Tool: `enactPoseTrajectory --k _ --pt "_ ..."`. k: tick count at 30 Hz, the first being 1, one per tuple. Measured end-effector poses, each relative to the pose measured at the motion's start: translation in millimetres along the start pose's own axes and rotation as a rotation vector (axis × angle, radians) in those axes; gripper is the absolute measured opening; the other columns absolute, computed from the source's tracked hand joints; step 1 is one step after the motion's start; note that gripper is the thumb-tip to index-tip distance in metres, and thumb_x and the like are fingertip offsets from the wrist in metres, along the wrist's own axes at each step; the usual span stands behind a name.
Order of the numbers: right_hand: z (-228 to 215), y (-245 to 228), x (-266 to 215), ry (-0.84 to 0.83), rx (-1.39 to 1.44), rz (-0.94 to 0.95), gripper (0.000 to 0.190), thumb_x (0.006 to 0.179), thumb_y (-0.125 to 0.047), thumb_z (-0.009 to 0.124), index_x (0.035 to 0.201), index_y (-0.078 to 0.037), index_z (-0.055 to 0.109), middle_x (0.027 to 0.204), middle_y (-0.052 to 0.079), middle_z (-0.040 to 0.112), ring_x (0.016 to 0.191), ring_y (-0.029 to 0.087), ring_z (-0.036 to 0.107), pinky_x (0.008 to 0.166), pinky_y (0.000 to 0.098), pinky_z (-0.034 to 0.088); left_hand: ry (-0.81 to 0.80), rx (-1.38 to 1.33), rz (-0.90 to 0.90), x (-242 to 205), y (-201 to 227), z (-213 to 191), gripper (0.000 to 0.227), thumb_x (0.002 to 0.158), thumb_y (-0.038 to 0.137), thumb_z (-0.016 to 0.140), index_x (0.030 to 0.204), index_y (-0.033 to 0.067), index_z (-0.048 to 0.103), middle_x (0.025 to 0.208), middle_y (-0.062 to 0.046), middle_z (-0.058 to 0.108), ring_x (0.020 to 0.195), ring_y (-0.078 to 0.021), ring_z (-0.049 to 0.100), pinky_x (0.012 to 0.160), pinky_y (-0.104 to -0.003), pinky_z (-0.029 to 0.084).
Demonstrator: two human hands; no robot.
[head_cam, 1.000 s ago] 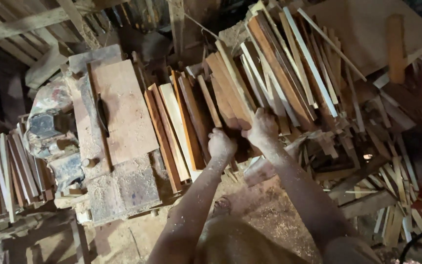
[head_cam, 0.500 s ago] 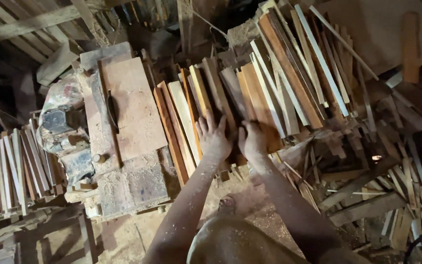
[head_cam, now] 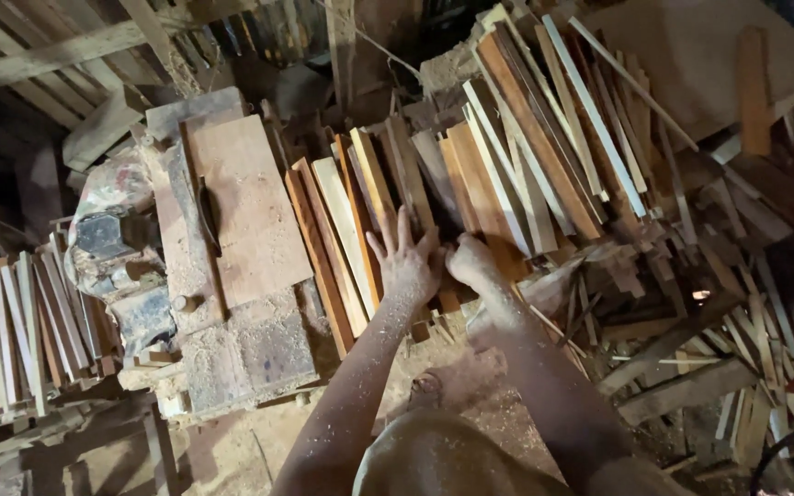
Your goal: Feeding thin wooden strips into a woodworking machine for processing
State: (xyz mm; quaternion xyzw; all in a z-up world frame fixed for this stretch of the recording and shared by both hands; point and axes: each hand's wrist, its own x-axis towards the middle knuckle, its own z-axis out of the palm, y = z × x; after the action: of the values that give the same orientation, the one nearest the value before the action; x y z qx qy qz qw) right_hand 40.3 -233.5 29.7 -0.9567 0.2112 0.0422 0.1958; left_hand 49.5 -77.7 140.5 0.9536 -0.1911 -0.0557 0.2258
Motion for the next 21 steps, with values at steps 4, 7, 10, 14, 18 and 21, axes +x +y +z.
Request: enactPoseTrajectory --k 4,7,10,14,18,21 --pt "39 17 19 -0.037 0.048 0.02 0.038 0.098 -0.038 0.058 0.11 -0.004 0.067 0.102 0.022 0.075 0.109 0.038 0.072 0.088 0.047 0.062 0.038 0.019 -0.041 3 -13 24 0.039 0.097 0.047 0.058 0.13 0.0269 0.064 0.165 -0.017 0.022 0.156 -0.0445 0.006 0.123 -0.065 0.005" --pt "40 8 31 -0.078 0.131 0.06 0.041 0.096 -0.041 0.058 0.113 -0.005 0.069 0.108 0.021 0.074 0.115 0.038 0.069 0.094 0.0492 0.059 0.128 -0.024 -0.052 9 -17 28 0.035 0.094 0.036 0.06 0.127 0.0249 0.064 0.16 -0.018 0.028 0.154 -0.0455 0.013 0.123 -0.064 0.009" --pt "15 -14 10 -0.02 0.145 0.101 0.042 0.095 -0.049 0.055 0.105 -0.013 0.074 0.102 0.016 0.075 0.11 0.036 0.07 0.089 0.0507 0.059 0.186 -0.073 -0.036 1 -22 28 0.039 0.092 0.03 0.06 0.131 0.0245 0.063 0.157 -0.019 0.032 0.151 -0.0473 0.018 0.123 -0.063 0.014" --pt "22 11 37 0.371 -0.235 0.223 0.038 0.089 -0.054 0.057 0.088 -0.022 0.078 0.071 0.012 0.062 0.068 0.036 0.07 0.044 0.0494 0.055 0.009 0.19 -0.054 9 -21 36 0.043 0.092 0.026 0.061 0.134 0.0316 0.064 0.167 -0.014 0.021 0.154 -0.0466 0.014 0.125 -0.06 0.006" --pt "-49 14 19 0.626 0.076 -0.047 0.036 0.097 -0.051 0.062 0.094 -0.017 0.075 0.081 0.016 0.071 0.086 0.039 0.072 0.071 0.0514 0.059 -0.03 0.212 -0.083 8 -13 33 0.041 0.097 0.043 0.06 0.137 0.0346 0.063 0.168 -0.013 0.025 0.155 -0.043 0.018 0.125 -0.061 0.0" --pt "-70 -1 -7 0.286 0.588 -0.031 0.038 0.099 -0.047 0.064 0.109 -0.012 0.074 0.102 0.016 0.076 0.103 0.033 0.072 0.082 0.0443 0.058 0.262 -0.138 0.001 -4 -20 26 0.039 0.103 0.042 0.053 0.125 0.0141 0.07 0.148 -0.022 0.046 0.146 -0.0493 0.033 0.121 -0.063 0.021"
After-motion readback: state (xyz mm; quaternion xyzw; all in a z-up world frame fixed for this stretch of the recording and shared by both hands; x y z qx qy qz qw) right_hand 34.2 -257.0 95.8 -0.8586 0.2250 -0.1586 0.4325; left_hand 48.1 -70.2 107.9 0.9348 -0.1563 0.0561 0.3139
